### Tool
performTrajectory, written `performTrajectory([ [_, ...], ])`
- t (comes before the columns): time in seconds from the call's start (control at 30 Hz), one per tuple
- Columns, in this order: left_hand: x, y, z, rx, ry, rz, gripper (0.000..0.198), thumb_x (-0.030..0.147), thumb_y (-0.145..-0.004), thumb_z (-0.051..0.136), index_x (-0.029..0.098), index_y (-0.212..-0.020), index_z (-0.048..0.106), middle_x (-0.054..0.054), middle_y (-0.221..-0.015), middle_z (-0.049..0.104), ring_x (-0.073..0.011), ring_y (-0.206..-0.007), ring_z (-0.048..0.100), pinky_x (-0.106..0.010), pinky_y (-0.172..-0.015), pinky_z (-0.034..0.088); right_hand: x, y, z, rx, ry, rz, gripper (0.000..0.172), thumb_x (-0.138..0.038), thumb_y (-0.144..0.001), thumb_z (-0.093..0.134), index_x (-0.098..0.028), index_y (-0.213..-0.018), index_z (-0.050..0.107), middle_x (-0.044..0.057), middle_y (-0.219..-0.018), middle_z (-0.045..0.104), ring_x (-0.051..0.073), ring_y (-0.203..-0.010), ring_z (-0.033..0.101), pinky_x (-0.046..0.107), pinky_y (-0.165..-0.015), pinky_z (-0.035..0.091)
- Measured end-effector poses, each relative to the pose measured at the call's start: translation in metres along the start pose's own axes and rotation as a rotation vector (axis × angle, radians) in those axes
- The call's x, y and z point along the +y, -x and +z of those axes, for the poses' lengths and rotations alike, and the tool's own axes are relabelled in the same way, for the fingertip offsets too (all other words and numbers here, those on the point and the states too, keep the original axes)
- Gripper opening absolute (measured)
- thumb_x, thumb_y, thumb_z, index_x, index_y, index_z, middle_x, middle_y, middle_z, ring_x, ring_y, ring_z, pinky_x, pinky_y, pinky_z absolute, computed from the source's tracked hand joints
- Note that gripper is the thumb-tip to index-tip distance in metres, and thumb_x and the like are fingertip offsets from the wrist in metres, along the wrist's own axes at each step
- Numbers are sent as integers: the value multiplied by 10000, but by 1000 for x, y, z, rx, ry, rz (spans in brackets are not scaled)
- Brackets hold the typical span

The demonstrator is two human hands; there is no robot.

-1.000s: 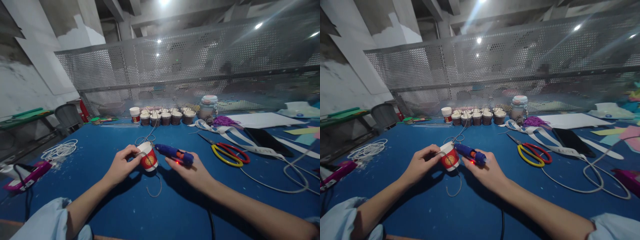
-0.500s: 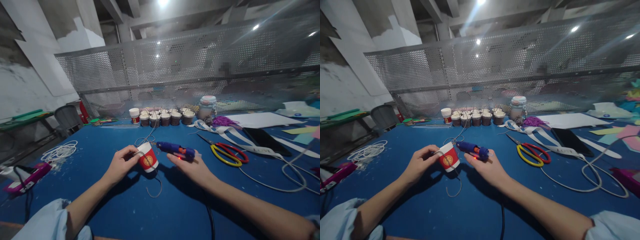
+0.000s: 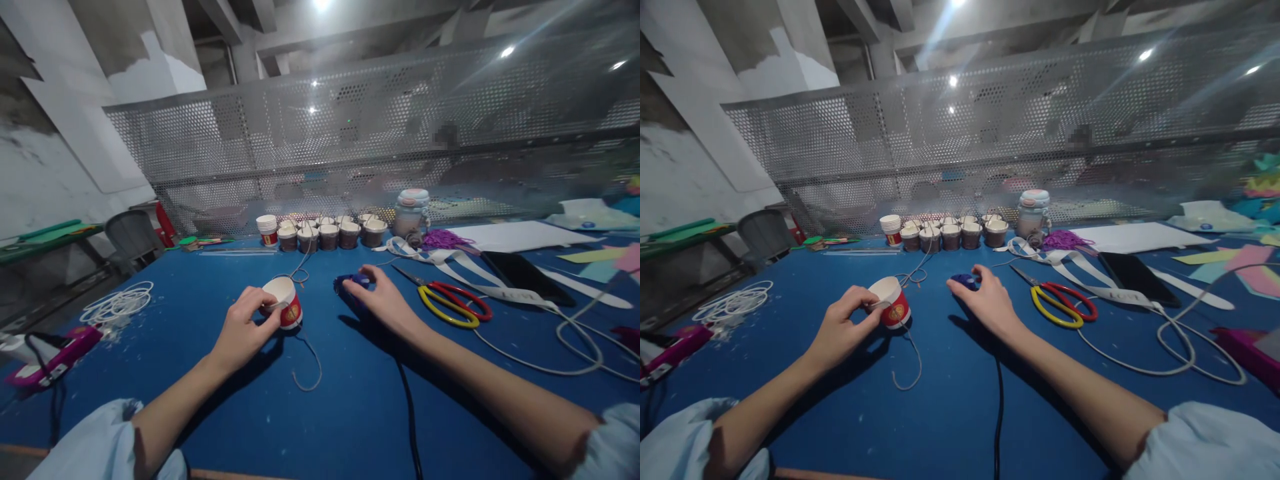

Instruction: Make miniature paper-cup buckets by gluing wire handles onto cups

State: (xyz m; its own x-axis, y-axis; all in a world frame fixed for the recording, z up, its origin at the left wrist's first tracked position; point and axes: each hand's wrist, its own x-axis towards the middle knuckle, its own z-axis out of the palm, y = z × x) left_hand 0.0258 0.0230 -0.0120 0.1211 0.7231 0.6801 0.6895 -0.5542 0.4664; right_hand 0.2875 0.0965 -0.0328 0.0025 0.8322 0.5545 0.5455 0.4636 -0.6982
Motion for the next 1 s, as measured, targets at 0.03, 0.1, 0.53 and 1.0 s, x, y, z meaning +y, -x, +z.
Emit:
performTrajectory([
  [0.03, 0, 0, 0, 6, -8, 6, 98, 213, -807, 578, 190, -712, 575, 10, -681, 551, -130, -663, 514, -246, -641, 416, -7, 1, -5, 71, -10, 11, 454, -522, -798, 618, -185, -1100, 589, 143, -1028, 651, 266, -919, 614, 427, -786, 484],
  [0.1, 0, 0, 0, 13, -15, 12, 81, 196, -804, 576, 190, -724, 580, 8, -688, 564, -132, -670, 521, -246, -644, 419, -26, 5, -13, 192, -67, -82, 426, -465, -835, 594, -204, -1168, 545, 138, -1163, 601, 272, -1053, 570, 454, -891, 449],
  [0.53, 21, 7, 8, -43, 24, 138, 65, 207, -830, 596, 191, -769, 578, -9, -681, 596, -150, -674, 522, -260, -620, 427, -68, 45, 26, -208, -90, -366, 66, -204, -831, 675, -187, -807, 615, 45, -811, 657, 186, -770, 601, 315, -708, 471],
  [1.0, 22, 6, 9, -81, 31, 202, 89, 184, -850, 586, 189, -761, 583, 5, -645, 595, -139, -656, 496, -257, -626, 412, -74, 45, 19, -198, -182, -283, 164, -120, -827, 587, -185, -678, 567, -6, -694, 604, 123, -640, 513, 265, -640, 390],
])
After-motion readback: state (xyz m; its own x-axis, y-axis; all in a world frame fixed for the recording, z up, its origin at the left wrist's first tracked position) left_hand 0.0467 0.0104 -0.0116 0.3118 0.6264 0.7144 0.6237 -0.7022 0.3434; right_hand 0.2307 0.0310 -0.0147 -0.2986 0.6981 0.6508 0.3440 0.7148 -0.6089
